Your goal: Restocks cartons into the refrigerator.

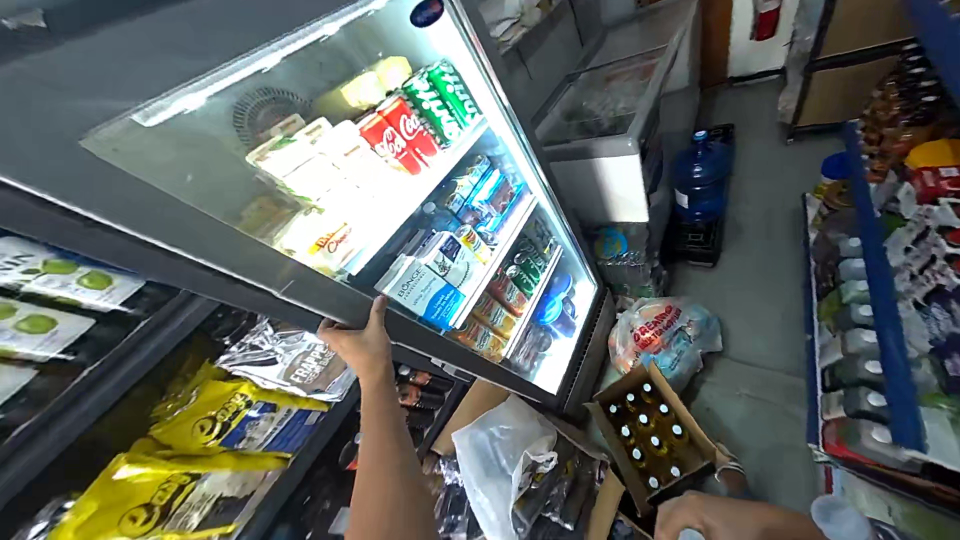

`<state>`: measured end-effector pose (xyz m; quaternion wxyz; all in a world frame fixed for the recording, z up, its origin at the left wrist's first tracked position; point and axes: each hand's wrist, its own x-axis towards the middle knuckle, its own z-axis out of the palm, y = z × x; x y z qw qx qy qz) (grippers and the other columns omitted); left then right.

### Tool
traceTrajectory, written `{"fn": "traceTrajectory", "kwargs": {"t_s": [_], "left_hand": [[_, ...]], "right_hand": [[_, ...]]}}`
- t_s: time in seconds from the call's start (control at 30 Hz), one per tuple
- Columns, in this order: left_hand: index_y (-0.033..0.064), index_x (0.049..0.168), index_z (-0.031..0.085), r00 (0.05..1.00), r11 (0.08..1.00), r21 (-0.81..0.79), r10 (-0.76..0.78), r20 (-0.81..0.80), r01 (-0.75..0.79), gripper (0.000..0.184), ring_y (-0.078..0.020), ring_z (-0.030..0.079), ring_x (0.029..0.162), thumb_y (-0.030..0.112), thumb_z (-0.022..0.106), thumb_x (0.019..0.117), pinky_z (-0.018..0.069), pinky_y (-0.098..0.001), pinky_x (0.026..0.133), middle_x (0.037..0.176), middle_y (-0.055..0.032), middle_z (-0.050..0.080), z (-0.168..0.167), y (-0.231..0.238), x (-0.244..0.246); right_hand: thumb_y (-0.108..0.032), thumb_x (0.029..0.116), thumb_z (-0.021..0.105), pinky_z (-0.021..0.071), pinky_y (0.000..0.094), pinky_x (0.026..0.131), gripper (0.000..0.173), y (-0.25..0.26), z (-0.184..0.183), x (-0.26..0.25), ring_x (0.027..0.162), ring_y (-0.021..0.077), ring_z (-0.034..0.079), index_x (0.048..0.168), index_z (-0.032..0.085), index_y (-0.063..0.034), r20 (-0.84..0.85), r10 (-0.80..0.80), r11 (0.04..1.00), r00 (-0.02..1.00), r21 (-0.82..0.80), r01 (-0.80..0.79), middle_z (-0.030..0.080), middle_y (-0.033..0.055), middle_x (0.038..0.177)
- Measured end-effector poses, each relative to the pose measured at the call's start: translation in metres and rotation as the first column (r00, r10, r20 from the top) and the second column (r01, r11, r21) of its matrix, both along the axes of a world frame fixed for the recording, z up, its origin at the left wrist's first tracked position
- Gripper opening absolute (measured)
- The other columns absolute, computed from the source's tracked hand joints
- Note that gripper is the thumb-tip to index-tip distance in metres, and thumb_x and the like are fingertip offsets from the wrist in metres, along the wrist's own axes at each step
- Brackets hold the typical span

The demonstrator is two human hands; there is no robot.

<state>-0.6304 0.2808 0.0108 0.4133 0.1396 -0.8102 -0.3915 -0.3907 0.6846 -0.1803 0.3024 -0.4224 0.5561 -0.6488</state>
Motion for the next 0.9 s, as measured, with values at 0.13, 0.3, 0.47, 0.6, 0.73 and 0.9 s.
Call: {"fn": "traceTrajectory", "kwargs": {"t_s": [0.13,0.3,0.47,0.6,0.73,0.9], "left_hand": [[-0.0145,0.149,0.021,1.000,0.997,0.075,-0.022,0.011,0.021,0.091,-0.0290,0.056,0.128,0.017,0.081,0.0874,0.0450,-0.0352,0.109,0.139,-0.0339,0.049,0.002,0.002,-0.002],[-0.0127,0.151,0.016,0.999,0.994,0.105,-0.040,0.033,0.036,0.094,-0.0236,0.054,0.131,0.014,0.080,0.0870,0.0453,-0.0330,0.110,0.143,-0.0311,0.046,0.005,0.021,0.011],[-0.0106,0.151,0.016,0.998,0.996,0.083,-0.012,0.054,0.008,0.099,-0.0221,0.054,0.130,0.015,0.082,0.0834,0.0458,-0.0323,0.109,0.144,-0.0291,0.045,0.003,0.072,0.050],[-0.0102,0.151,0.018,0.998,0.999,0.053,0.003,0.062,-0.006,0.100,-0.0221,0.055,0.128,0.017,0.084,0.0809,0.0470,-0.0337,0.107,0.141,-0.0289,0.047,0.003,0.103,0.067],[-0.0091,0.145,0.026,0.996,0.997,0.051,0.058,0.063,-0.062,0.092,-0.0237,0.059,0.119,0.018,0.085,0.0801,0.0501,-0.0365,0.100,0.131,-0.0268,0.054,-0.003,0.114,0.072],[-0.0119,0.141,0.033,0.997,0.998,0.006,0.061,0.039,-0.062,0.082,-0.0224,0.060,0.111,0.023,0.081,0.0843,0.0505,-0.0334,0.093,0.125,-0.0267,0.056,-0.010,0.114,0.079]], "right_hand": [[-0.014,0.0930,0.070,0.0509,0.0384,0.098,0.023,0.035,-0.006,-0.051,0.107,0.0235,0.067,0.104,0.071,0.0068,-0.039,0.099,0.995,0.994,-0.028,-0.100,0.072,0.0183,0.110],[-0.013,0.0928,0.071,0.0524,0.0365,0.096,0.021,0.051,-0.002,-0.084,0.105,0.0217,0.068,0.103,0.071,0.0054,-0.037,0.148,0.987,0.988,-0.051,-0.149,0.072,0.0167,0.109],[-0.004,0.0882,0.073,0.0502,0.0400,0.100,0.016,0.044,0.007,-0.101,0.107,0.0276,0.068,0.098,0.071,0.0091,-0.051,0.263,0.964,0.963,-0.028,-0.265,0.073,0.0207,0.109],[-0.006,0.0869,0.075,0.0515,0.0371,0.098,0.016,0.031,-0.002,-0.097,0.105,0.0249,0.069,0.096,0.071,0.0074,-0.081,0.298,0.946,0.951,-0.111,-0.305,0.074,0.0185,0.106],[-0.007,0.0873,0.074,0.0507,0.0370,0.100,0.015,0.026,0.001,-0.095,0.108,0.0251,0.068,0.095,0.072,0.0060,-0.089,0.346,0.933,0.934,-0.067,-0.353,0.074,0.0173,0.107],[-0.003,0.0890,0.071,0.0494,0.0410,0.101,0.017,0.022,0.016,-0.097,0.110,0.0311,0.067,0.100,0.072,0.0098,-0.087,0.395,0.919,0.915,0.051,-0.392,0.072,0.0232,0.110]]}}
